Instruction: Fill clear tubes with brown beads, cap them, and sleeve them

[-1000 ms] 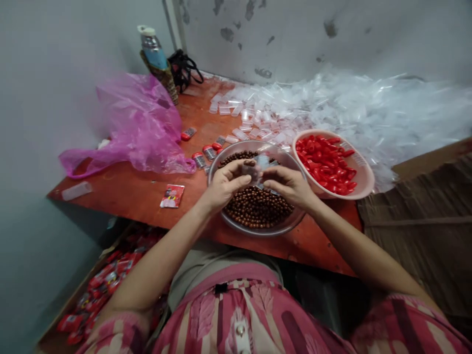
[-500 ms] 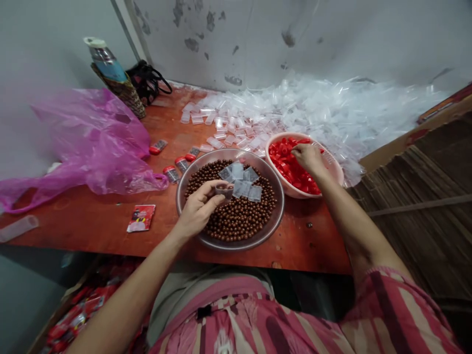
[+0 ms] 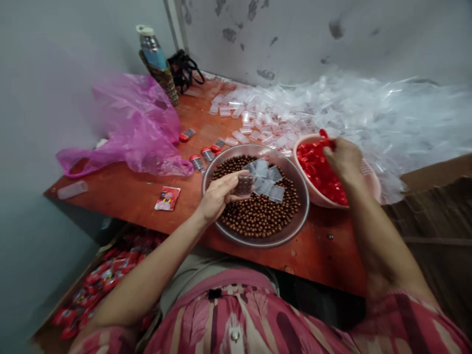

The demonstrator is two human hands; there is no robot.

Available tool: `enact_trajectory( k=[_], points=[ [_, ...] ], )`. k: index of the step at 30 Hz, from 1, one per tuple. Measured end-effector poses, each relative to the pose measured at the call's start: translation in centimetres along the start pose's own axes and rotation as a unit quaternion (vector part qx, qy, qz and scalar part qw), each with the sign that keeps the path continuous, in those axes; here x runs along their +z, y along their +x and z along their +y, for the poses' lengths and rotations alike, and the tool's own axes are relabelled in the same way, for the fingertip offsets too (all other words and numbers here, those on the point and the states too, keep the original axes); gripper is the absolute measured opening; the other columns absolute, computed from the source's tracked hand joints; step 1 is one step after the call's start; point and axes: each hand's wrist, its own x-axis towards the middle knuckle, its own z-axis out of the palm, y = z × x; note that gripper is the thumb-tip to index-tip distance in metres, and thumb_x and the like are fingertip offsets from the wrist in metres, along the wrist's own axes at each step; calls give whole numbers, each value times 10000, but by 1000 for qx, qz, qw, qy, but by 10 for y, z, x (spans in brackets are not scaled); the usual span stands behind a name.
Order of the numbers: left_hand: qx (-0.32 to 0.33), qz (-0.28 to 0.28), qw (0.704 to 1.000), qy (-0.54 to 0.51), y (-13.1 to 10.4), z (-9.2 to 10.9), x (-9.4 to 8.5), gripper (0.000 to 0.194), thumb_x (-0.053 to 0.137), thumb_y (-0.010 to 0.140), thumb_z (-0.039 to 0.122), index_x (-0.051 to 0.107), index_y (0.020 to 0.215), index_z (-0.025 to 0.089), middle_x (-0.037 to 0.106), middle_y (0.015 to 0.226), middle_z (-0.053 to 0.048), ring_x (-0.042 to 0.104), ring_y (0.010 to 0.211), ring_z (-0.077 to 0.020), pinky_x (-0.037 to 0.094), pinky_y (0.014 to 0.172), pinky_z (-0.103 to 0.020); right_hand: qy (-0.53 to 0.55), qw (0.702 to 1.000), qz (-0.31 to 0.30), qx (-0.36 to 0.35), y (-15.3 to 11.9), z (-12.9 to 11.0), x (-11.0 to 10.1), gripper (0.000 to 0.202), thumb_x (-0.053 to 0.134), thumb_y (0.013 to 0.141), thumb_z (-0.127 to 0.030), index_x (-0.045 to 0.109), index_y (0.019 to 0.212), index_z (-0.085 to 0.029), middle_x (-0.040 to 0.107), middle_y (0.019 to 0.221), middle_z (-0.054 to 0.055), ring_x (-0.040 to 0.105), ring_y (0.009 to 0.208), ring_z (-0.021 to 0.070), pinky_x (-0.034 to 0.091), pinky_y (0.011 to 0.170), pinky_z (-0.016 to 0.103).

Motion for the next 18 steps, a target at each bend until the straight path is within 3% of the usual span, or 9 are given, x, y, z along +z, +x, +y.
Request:
enact_trajectory(
  k=[2, 4, 6, 8, 11, 14, 18],
  points=[
    [-5, -15, 1000, -15, 0, 0, -1, 536, 651, 754, 543, 659, 1114, 146, 688, 1145, -145, 677, 999, -276, 561, 820, -397, 142, 989, 40, -2, -23, -19, -8, 289, 542, 859, -270, 661, 1100, -164, 702, 978, 142, 647, 887, 244, 479, 832, 407],
    [-6, -22, 1000, -9, 0, -2, -2, 586, 595, 770, 614, 667, 1114, 145, 689, 1140, -146, 669, 1016, -279, 553, 831, -399, 277, 959, 5, -61, -49, -48, -12, 296, 594, 847, -343, 650, 1103, -203, 696, 1003, 81, 651, 878, 227, 514, 805, 389],
    [12, -26, 999, 34, 0, -4, -3, 583, 620, 764, 592, 662, 1139, 148, 686, 1148, -136, 654, 1042, -277, 543, 853, -401, 328, 935, -41, -128, -73, -80, -14, 280, 629, 833, -358, 653, 1084, -235, 696, 979, 45, 657, 855, 221, 529, 793, 390],
    [56, -31, 992, 113, 0, -8, -5, 534, 698, 741, 480, 656, 1162, 154, 684, 1155, -116, 644, 1051, -265, 524, 890, -394, 333, 918, -83, -200, -91, -109, -13, 259, 625, 847, -339, 651, 1087, -247, 703, 981, 34, 664, 870, 215, 533, 795, 371],
    [132, -33, 964, 230, 0, -13, -8, 422, 692, 760, 323, 668, 1153, 169, 707, 1113, -76, 648, 1027, -228, 488, 938, -361, 302, 897, -95, -308, -101, -136, -11, 242, 605, 868, -304, 649, 1094, -229, 705, 987, 48, 667, 876, 199, 528, 790, 327],
    [179, -24, 935, 305, -2, -12, -8, 328, 638, 798, 274, 695, 1108, 183, 730, 1064, -48, 663, 996, -211, 474, 939, -335, 256, 884, -74, -383, -100, -142, -12, 228, 588, 881, -277, 647, 1089, -207, 705, 957, 66, 664, 853, 185, 526, 779, 304],
    [206, -25, 921, 330, -5, -8, -5, 311, 632, 798, 238, 705, 1099, 208, 724, 1098, -34, 665, 1017, -217, 462, 955, -333, 222, 885, -54, -405, -100, -140, -18, 244, 565, 895, -266, 628, 1125, -215, 700, 993, 73, 668, 868, 184, 533, 772, 301]
  ],
)
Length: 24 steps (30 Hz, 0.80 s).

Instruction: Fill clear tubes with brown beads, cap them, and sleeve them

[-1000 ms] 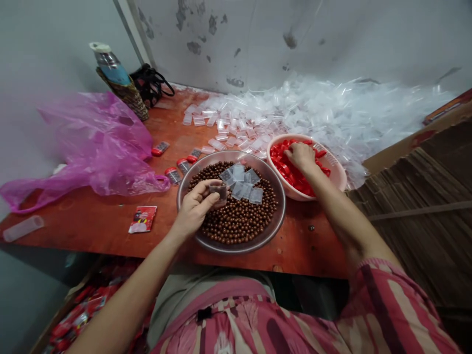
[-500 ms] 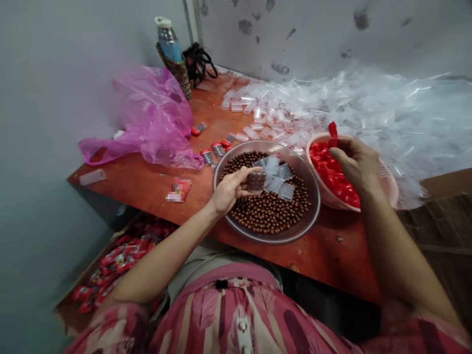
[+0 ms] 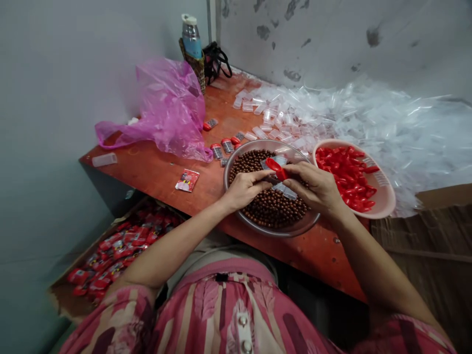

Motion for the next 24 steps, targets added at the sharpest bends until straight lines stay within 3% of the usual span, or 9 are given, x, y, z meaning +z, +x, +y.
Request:
enact_trajectory(
  k=[8, 13, 19, 24],
  points=[
    [16, -3, 1000, 2, -1, 1, 1, 272, 600, 814, 240, 721, 1056, 213, 747, 995, -15, 674, 931, -207, 484, 875, -308, -42, 999, -21, 11, 1, -8, -1, 290, 529, 905, -245, 606, 1184, -245, 694, 995, 66, 672, 870, 197, 547, 778, 320],
    [34, 16, 999, 4, -4, 4, 0, 234, 594, 820, 233, 734, 1004, 194, 743, 997, -36, 672, 925, -206, 481, 849, -296, -59, 997, -41, -18, 3, -9, 3, 287, 513, 913, -231, 589, 1190, -232, 678, 945, 64, 661, 826, 184, 539, 738, 287],
    [54, 33, 998, 17, -11, 2, 0, 204, 583, 822, 208, 742, 949, 201, 743, 958, -44, 678, 883, -195, 490, 824, -293, -155, 983, -72, -65, 0, -21, 8, 352, 452, 917, -173, 514, 1264, -184, 640, 850, 80, 613, 724, 190, 530, 668, 301],
    [41, 8, 996, 85, -10, 0, -1, 157, 587, 818, 233, 737, 824, 188, 735, 855, -73, 674, 839, -218, 482, 814, -315, -198, 968, -109, -107, -5, -6, 12, 352, 436, 936, -194, 501, 1280, -157, 628, 750, 58, 598, 638, 179, 505, 559, 283]
  ],
)
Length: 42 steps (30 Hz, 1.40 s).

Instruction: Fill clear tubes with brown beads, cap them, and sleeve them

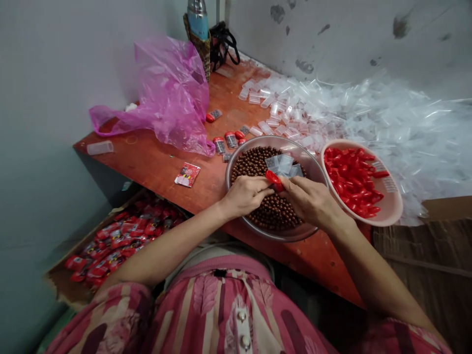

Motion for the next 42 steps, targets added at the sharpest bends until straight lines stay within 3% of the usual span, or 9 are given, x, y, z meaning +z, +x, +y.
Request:
enact_trajectory(
  k=[4, 8, 11, 15, 22, 29, 37, 40, 42],
  points=[
    [-13, -39, 999, -23, 5, -2, 1, 166, 582, 824, 241, 744, 848, 219, 745, 891, -47, 677, 872, -224, 476, 827, -318, 5, 1000, -16, 7, 7, 8, -11, 429, 487, 920, -225, 460, 1348, -221, 671, 1087, 107, 649, 951, 228, 552, 734, 339],
    [-22, -62, 997, -36, 6, -7, 2, 201, 576, 833, 294, 747, 851, 189, 745, 866, -41, 673, 829, -229, 485, 776, -322, 13, 995, -92, -31, 27, -2, -34, 548, 492, 883, -163, 411, 1397, -333, 522, 1403, 22, 424, 1336, 266, 398, 1058, 500],
    [-53, -32, 997, -55, 6, -8, 0, 221, 599, 812, 312, 743, 890, 165, 744, 868, -48, 663, 824, -230, 488, 791, -331, 14, 994, -93, -60, 34, -3, -39, 525, 487, 877, -134, 450, 1372, -302, 553, 1368, 37, 455, 1305, 263, 356, 1088, 518],
    [-59, 15, 986, -154, 10, -7, 0, 293, 578, 823, 282, 686, 1068, 163, 711, 1070, -61, 630, 1012, -221, 448, 930, -327, -41, 999, -5, 32, 24, 3, -26, 503, 535, 888, -251, 440, 1377, -185, 607, 1211, 161, 556, 1134, 317, 471, 949, 494],
    [-100, 33, 962, -254, 13, -12, 7, 347, 593, 815, 338, 608, 1099, 139, 692, 966, -57, 621, 888, -170, 470, 829, -282, 10, 989, 65, 131, 12, -14, 21, 933, 677, 776, -403, 147, 1501, -155, 495, 1303, 211, 504, 1177, 373, 469, 934, 550],
    [-105, 28, 965, -238, 11, -19, 6, 347, 594, 827, 369, 603, 1094, 149, 675, 898, -31, 620, 869, -158, 466, 834, -268, -19, 979, 150, 138, 18, -14, 47, 762, 589, 812, -402, 252, 1456, -174, 578, 1149, 186, 581, 1016, 342, 497, 866, 523],
    [-140, 81, 924, -346, 21, -8, 8, 273, 673, 762, 268, 607, 1004, 160, 691, 878, -10, 619, 817, -136, 486, 822, -279, 36, 982, 112, 147, 23, -9, 40, 864, 620, 813, -357, 143, 1507, -165, 506, 1334, 212, 512, 1206, 359, 451, 960, 534],
    [-166, 124, 899, -386, 31, -6, -3, 201, 645, 794, 231, 603, 985, 188, 700, 908, 1, 629, 815, -129, 507, 821, -293, 125, 972, 74, 184, 19, 7, 30, 975, 646, 799, -424, 43, 1522, -171, 425, 1442, 198, 481, 1269, 327, 470, 962, 492],
    [-167, 156, 893, -388, 40, -8, -17, 183, 651, 793, 213, 599, 965, 176, 706, 901, -7, 645, 794, -128, 525, 796, -294, 143, 964, 60, 215, 12, 21, 24, 873, 630, 818, -433, 153, 1509, -193, 502, 1390, 168, 551, 1194, 295, 504, 913, 452]
  ],
)
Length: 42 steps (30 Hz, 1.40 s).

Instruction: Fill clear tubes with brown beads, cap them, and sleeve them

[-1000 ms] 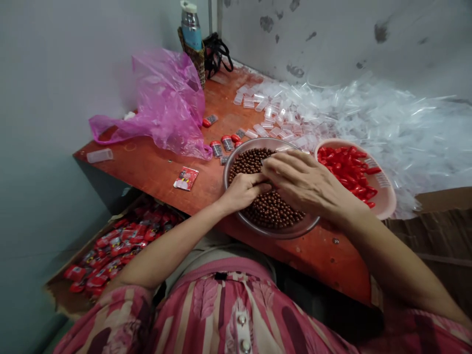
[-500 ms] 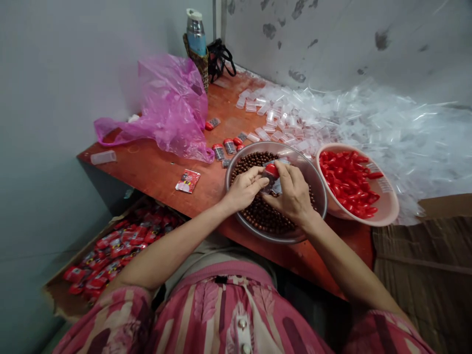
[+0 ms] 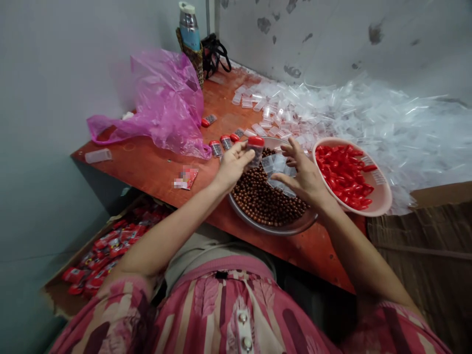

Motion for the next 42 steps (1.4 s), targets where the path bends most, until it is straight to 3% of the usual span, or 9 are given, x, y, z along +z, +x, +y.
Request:
enact_trajectory(
  k=[4, 7, 10, 15, 19, 26, 31, 34, 42],
  points=[
    [40, 41, 998, 13, 21, 19, -16, 229, 701, 758, 216, 590, 948, 154, 714, 871, -21, 674, 772, -131, 549, 748, -267, -75, 995, -59, 17, -4, 17, -13, 455, 565, 878, -358, 523, 1293, -177, 638, 1229, 133, 611, 1110, 270, 494, 918, 411],
    [39, 32, 999, 13, 25, 22, -23, 242, 706, 752, 214, 595, 960, 156, 718, 903, -34, 686, 790, -137, 557, 728, -250, -161, 971, -174, 37, -7, 9, -12, 321, 519, 905, -323, 595, 1184, -185, 673, 1170, 115, 646, 1049, 260, 506, 844, 359],
    [24, 35, 999, 3, 26, 19, -30, 279, 709, 745, 225, 591, 990, 165, 715, 893, -30, 687, 742, -137, 561, 671, -242, -271, 924, -250, 102, -9, -8, -3, 328, 492, 914, -390, 594, 1132, -167, 689, 1104, 137, 684, 931, 279, 504, 695, 332],
    [57, 74, 996, 0, 46, 8, -55, 273, 695, 738, 208, 590, 989, 175, 692, 827, -9, 660, 680, -112, 546, 657, -231, -327, 892, -243, 194, -9, -18, 21, 488, 416, 911, -559, 567, 1018, -108, 697, 941, 180, 696, 836, 307, 494, 623, 348],
    [53, 118, 991, 33, 70, -5, -75, 267, 618, 755, 134, 586, 1020, 152, 689, 848, -19, 653, 676, -113, 541, 698, -267, -324, 901, -234, 167, -2, -20, 29, 403, 472, 908, -456, 545, 1094, -106, 676, 1002, 179, 682, 891, 314, 506, 634, 357],
    [108, 163, 963, 186, 81, -16, -98, 395, 557, 739, 51, 581, 1130, 103, 608, 1263, -147, 568, 1199, -198, 415, 1042, -338, -256, 924, -281, 37, -9, -15, 19, 538, 400, 893, -146, 356, 1421, -238, 635, 1211, 122, 669, 968, 275, 511, 660, 328],
    [201, 76, 937, 275, 43, -5, -77, 350, 593, 795, 205, 611, 1142, 163, 654, 1205, -87, 599, 1143, -199, 432, 1034, -365, -147, 949, -274, 58, -13, -7, 29, 586, 505, 900, -371, 358, 1425, -154, 629, 1251, 154, 650, 1036, 300, 508, 817, 371],
    [223, 9, 940, 259, 14, 1, -47, 309, 596, 817, 268, 633, 1106, 164, 682, 1150, -81, 627, 1088, -193, 462, 1000, -356, -155, 952, -254, 71, -11, -6, 34, 533, 506, 899, -320, 402, 1395, -155, 628, 1257, 144, 652, 1022, 299, 498, 824, 375],
    [103, -27, 988, 116, 5, -14, -10, 276, 606, 822, 248, 623, 1084, 162, 694, 1119, -81, 647, 1045, -176, 528, 877, -299, -301, 905, -296, -53, -13, -18, 20, 265, 411, 866, -79, 631, 1013, -80, 665, 943, 191, 585, 897, 295, 443, 752, 372]
  ],
)
